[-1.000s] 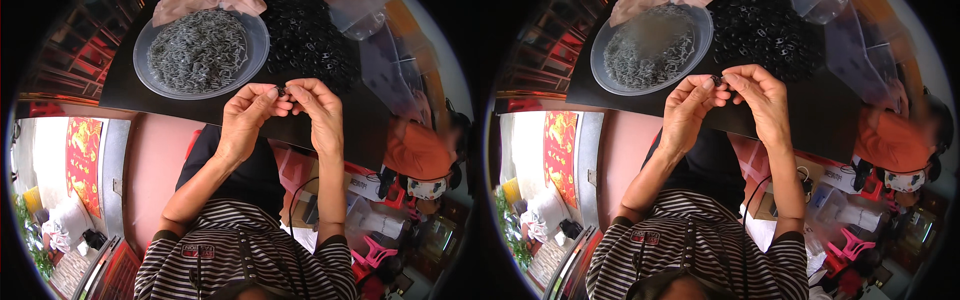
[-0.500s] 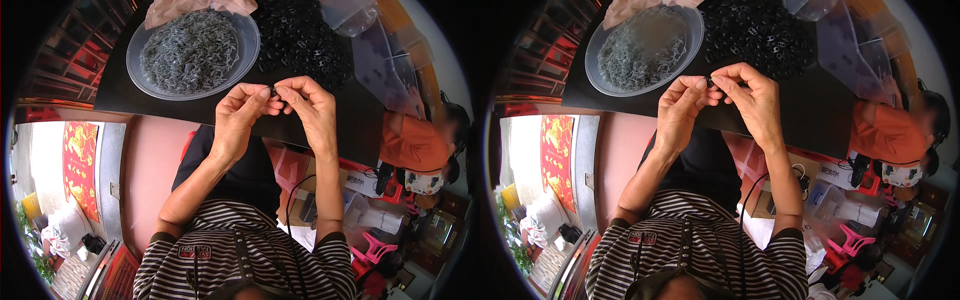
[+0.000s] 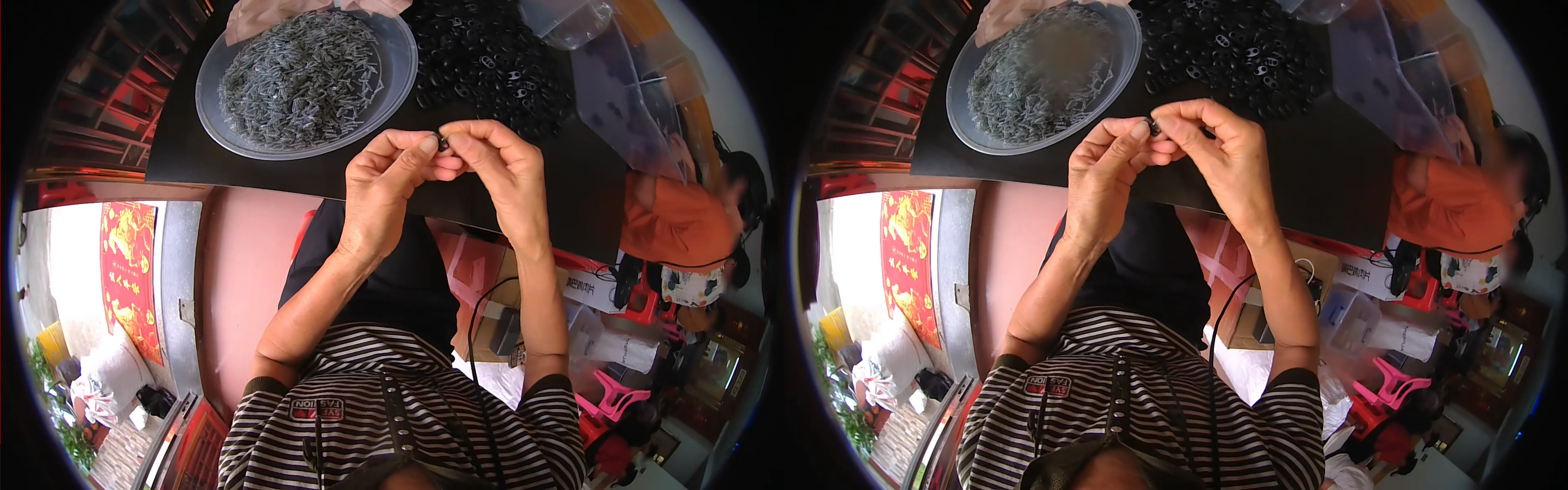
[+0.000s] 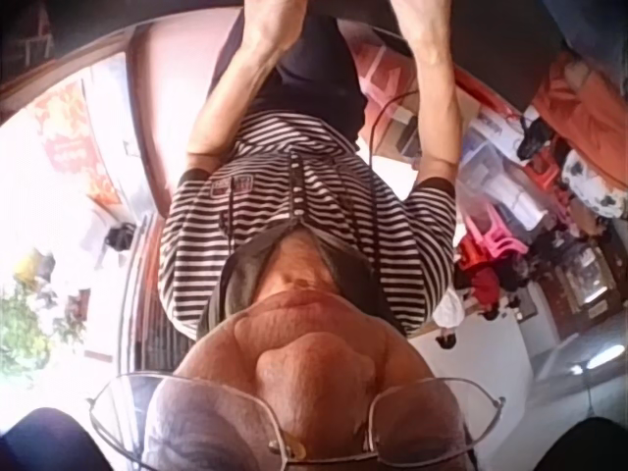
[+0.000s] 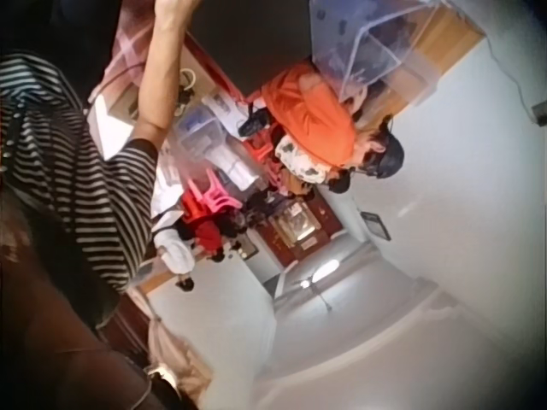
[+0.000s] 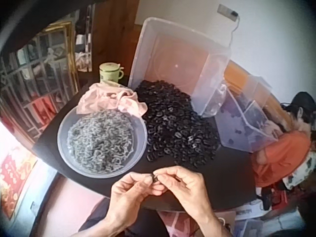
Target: Assembling small black plastic components by hand in a workshop setting.
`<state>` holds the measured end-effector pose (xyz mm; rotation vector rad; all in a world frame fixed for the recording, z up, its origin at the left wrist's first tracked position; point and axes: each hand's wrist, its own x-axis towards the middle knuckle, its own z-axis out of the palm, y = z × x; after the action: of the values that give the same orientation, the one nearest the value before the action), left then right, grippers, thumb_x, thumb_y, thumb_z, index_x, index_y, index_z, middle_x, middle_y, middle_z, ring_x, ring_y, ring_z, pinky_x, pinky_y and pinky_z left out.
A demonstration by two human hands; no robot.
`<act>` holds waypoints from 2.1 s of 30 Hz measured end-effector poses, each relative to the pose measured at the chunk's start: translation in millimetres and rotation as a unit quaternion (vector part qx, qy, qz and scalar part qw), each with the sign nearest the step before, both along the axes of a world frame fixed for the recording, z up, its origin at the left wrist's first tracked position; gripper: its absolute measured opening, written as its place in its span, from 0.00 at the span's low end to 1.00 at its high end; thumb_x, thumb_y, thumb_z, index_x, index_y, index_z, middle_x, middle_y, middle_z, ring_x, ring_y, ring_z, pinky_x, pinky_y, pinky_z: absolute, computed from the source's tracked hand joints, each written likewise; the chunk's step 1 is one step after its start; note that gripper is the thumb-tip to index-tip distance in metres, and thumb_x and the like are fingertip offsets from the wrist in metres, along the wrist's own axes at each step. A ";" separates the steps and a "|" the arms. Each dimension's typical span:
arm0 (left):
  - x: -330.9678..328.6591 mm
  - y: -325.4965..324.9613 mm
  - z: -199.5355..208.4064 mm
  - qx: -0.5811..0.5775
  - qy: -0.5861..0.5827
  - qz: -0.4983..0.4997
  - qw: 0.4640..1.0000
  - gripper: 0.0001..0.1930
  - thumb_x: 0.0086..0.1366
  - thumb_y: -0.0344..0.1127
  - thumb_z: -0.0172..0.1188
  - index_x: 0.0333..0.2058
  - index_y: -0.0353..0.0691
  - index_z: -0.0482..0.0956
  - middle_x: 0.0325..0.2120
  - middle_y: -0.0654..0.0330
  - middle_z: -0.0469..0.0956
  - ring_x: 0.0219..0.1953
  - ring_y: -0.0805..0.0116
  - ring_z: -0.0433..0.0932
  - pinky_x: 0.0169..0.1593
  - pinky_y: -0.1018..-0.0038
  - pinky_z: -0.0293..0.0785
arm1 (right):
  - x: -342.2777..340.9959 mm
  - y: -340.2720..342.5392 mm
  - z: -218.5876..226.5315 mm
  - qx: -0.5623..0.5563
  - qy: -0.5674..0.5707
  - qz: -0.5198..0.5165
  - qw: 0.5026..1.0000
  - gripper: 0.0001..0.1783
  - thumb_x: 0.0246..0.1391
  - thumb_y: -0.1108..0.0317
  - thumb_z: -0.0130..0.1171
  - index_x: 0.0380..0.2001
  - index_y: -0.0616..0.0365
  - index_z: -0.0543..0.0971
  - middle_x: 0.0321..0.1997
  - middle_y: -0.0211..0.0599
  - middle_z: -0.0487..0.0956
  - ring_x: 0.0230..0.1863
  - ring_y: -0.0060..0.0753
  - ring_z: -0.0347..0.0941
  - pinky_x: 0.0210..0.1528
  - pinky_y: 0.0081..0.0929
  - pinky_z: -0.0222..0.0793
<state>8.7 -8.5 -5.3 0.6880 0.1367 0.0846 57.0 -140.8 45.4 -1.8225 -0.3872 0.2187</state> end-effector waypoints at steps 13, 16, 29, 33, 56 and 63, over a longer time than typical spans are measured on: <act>-2.1 3.1 -5.0 -0.003 -0.020 -0.026 0.999 0.08 0.68 0.31 0.50 0.40 0.33 0.70 0.33 0.49 0.79 0.34 0.61 0.81 0.40 0.70 0.79 | 10.2 -71.1 -13.5 -0.146 -0.124 -0.220 0.956 0.05 0.50 0.74 0.62 0.32 0.60 0.81 0.29 0.30 0.80 0.27 0.16 0.70 0.29 0.15 0.64; -3.3 3.1 -7.5 0.003 -0.035 -0.026 0.999 0.07 0.68 0.31 0.50 0.40 0.33 0.70 0.33 0.49 0.79 0.34 0.61 0.81 0.40 0.70 0.79 | 3.5 -69.2 -18.4 -0.158 -0.118 -0.197 0.960 0.05 0.50 0.75 0.61 0.32 0.62 0.80 0.28 0.33 0.79 0.26 0.19 0.71 0.29 0.18 0.65; -1.9 0.7 -7.9 0.034 -0.029 -0.017 0.999 0.08 0.68 0.33 0.51 0.39 0.33 0.71 0.32 0.51 0.79 0.33 0.65 0.81 0.40 0.72 0.78 | 1.6 -63.5 -31.4 -0.269 -0.261 -0.152 0.915 0.12 0.48 0.77 0.62 0.38 0.61 0.80 0.30 0.35 0.76 0.26 0.26 0.71 0.31 0.23 0.67; -0.6 1.2 -7.1 0.029 -0.032 -0.020 0.999 0.08 0.68 0.33 0.51 0.39 0.33 0.71 0.33 0.51 0.79 0.33 0.65 0.81 0.40 0.72 0.78 | 1.4 -61.1 -29.2 -0.283 -0.259 -0.138 0.913 0.12 0.49 0.77 0.61 0.39 0.61 0.80 0.32 0.36 0.76 0.26 0.27 0.71 0.31 0.23 0.68; 1.0 -20.0 0.5 -0.012 -0.001 -0.071 0.997 0.06 0.66 0.29 0.53 0.38 0.31 0.71 0.33 0.50 0.80 0.34 0.64 0.81 0.40 0.74 0.79 | -9.5 -27.2 -8.8 0.180 0.169 -0.137 0.959 0.10 0.53 0.65 0.62 0.32 0.61 0.79 0.28 0.29 0.77 0.26 0.14 0.68 0.27 0.13 0.65; 4.7 -21.6 -2.2 -0.011 -0.007 -0.055 0.998 0.05 0.66 0.28 0.53 0.37 0.31 0.71 0.32 0.49 0.80 0.33 0.64 0.82 0.39 0.74 0.79 | -5.9 -24.5 -12.5 0.176 0.171 -0.135 0.960 0.10 0.54 0.64 0.61 0.32 0.60 0.79 0.27 0.28 0.77 0.26 0.13 0.69 0.27 0.12 0.65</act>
<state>13.4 -30.1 -7.5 0.6707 0.0863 -0.0179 51.1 -165.3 32.9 -1.4324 0.0669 0.2508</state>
